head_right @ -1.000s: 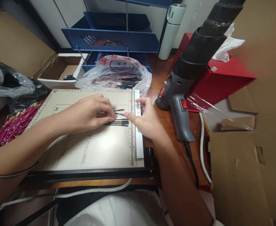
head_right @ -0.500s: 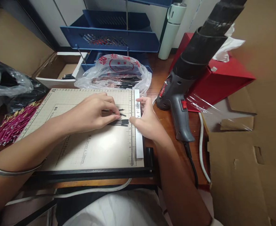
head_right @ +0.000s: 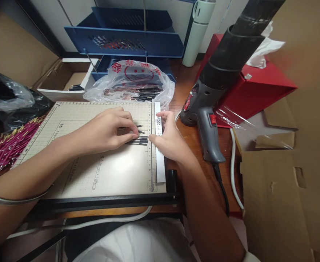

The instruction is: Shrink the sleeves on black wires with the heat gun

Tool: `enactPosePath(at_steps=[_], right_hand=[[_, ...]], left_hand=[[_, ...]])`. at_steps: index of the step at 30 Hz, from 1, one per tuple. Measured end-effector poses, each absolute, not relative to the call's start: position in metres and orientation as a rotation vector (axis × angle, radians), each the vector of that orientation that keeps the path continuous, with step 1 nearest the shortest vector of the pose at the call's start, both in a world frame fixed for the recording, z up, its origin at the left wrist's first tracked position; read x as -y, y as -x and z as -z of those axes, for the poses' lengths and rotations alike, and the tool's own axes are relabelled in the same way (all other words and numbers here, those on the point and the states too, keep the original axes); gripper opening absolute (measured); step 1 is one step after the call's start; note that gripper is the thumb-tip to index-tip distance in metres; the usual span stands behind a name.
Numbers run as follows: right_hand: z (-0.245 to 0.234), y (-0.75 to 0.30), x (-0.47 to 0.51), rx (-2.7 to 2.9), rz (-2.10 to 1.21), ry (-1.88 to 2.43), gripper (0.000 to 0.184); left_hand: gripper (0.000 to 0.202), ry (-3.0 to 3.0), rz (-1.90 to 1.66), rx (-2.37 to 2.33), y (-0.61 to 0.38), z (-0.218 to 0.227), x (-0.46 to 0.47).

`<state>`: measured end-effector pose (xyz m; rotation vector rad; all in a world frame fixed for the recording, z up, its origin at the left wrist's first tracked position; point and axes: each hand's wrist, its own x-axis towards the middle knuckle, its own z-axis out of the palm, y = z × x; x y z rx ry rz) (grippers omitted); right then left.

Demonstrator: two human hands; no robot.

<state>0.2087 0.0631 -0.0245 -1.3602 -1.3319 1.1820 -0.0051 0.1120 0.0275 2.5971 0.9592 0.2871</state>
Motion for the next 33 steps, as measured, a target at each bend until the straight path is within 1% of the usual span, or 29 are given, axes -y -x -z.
enactPosePath(at_steps=[10,18,22,33], right_hand=[[0.025,-0.208,-0.062,1.366,-1.141,1.389,0.062],[0.020,-0.204,-0.062,1.312,-1.160,1.430,0.065],[0.023,-0.206,-0.062,1.326,-1.157,1.402,0.066],[0.021,-0.214,-0.061,1.345,-1.273,1.314,0.069]], left_hand=[[0.016,-2.628,-0.358,-0.897,0.005,-0.023,-0.114],[0.020,-2.744,-0.290,-0.802,0.006,-0.026,-0.117],[0.020,-2.763,-0.281,-0.829,0.004,-0.026,-0.114],[0.019,-2.638,-0.366,-0.845,0.017,-0.029,-0.107]])
